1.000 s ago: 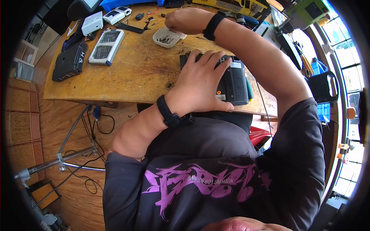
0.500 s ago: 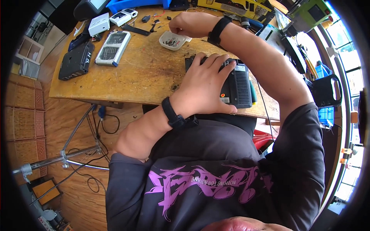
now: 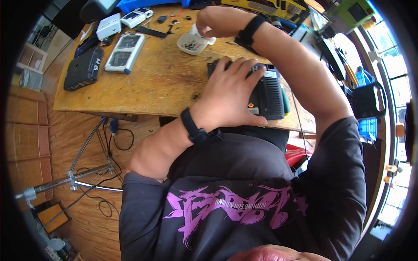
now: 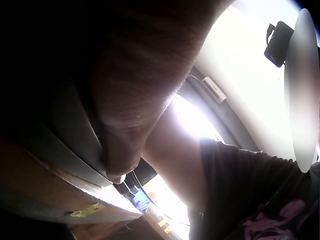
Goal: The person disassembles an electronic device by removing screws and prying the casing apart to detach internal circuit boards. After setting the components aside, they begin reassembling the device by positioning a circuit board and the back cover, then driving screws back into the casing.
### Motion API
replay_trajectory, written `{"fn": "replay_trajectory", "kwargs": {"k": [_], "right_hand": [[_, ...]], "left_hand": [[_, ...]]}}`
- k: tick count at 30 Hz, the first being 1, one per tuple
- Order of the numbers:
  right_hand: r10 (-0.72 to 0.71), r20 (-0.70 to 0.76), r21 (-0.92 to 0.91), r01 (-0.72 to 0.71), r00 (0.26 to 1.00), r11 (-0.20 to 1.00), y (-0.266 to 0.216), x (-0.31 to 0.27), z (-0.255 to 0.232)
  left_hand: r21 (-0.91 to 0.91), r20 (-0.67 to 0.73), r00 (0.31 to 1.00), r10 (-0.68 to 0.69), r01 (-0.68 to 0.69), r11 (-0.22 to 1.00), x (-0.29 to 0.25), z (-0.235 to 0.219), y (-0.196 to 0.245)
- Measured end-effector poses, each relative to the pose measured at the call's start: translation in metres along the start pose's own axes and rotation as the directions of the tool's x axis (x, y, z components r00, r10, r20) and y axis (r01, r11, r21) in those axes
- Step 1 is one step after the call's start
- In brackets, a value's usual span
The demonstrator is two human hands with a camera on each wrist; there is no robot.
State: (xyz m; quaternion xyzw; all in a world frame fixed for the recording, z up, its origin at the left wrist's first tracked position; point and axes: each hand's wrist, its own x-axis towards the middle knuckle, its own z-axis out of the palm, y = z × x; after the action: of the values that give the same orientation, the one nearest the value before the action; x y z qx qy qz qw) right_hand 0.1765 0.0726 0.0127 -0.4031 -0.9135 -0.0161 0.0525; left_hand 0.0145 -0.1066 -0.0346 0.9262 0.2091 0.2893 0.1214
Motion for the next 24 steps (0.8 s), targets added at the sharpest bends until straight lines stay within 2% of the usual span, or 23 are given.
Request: {"fn": "replay_trajectory", "kwargs": {"k": [1,3,5,6,11,14,17,19,21,23,24], "right_hand": [[0.037,0.062,0.011,-0.038,0.997,0.999,0.001,0.0,0.002],[0.068,0.032,-0.053,-0.067,0.997,0.996,-0.003,-0.002,0.006],[0.113,0.035,-0.005,-0.113,0.993,0.994,-0.008,-0.004,0.002],[0.125,0.061,-0.015,-0.124,0.99,0.992,-0.011,-0.005,-0.001],[0.139,0.065,-0.014,-0.138,0.988,0.99,-0.011,-0.002,0.005],[0.143,0.129,-0.098,-0.131,0.981,0.987,-0.009,0.011,0.008],[0.126,0.06,-0.048,-0.123,0.99,0.991,-0.017,0.003,0.001],[0.113,0.048,-0.078,-0.109,0.992,0.991,-0.021,0.005,0.003],[0.186,0.025,-0.015,-0.185,0.982,0.983,-0.025,-0.001,0.004],[0.142,-0.04,-0.008,-0.142,0.989,0.99,-0.014,0.0,0.009],[0.1,-0.04,0.067,-0.097,0.994,0.993,-0.01,-0.001,0.009]], "left_hand": [[0.015,0.001,1.0,-0.009,0.009,1.0,0.0,-0.001,0.0],[0.018,0.005,1.0,0.002,-0.002,1.0,0.003,-0.001,0.001],[-0.002,0.016,1.0,-0.023,0.023,1.0,0.004,-0.003,0.001],[-0.023,-0.024,1.0,-0.01,0.01,1.0,0.004,-0.002,0.001],[-0.078,-0.04,0.998,-0.04,0.037,0.996,0.005,-0.002,0.001],[-0.06,-0.045,0.999,-0.028,0.026,0.998,0.006,-0.002,0.001],[-0.044,-0.035,0.999,-0.016,0.014,0.999,0.006,0.0,0.001],[-0.034,-0.035,0.999,-0.005,0.004,0.999,0.007,0.0,0.0],[-0.011,-0.022,1.0,-0.011,0.01,1.0,0.007,-0.001,0.001],[-0.006,-0.015,1.0,-0.005,0.005,1.0,0.008,-0.002,0.001],[-0.009,-0.005,1.0,-0.011,0.011,1.0,0.008,-0.002,0.002]]}}
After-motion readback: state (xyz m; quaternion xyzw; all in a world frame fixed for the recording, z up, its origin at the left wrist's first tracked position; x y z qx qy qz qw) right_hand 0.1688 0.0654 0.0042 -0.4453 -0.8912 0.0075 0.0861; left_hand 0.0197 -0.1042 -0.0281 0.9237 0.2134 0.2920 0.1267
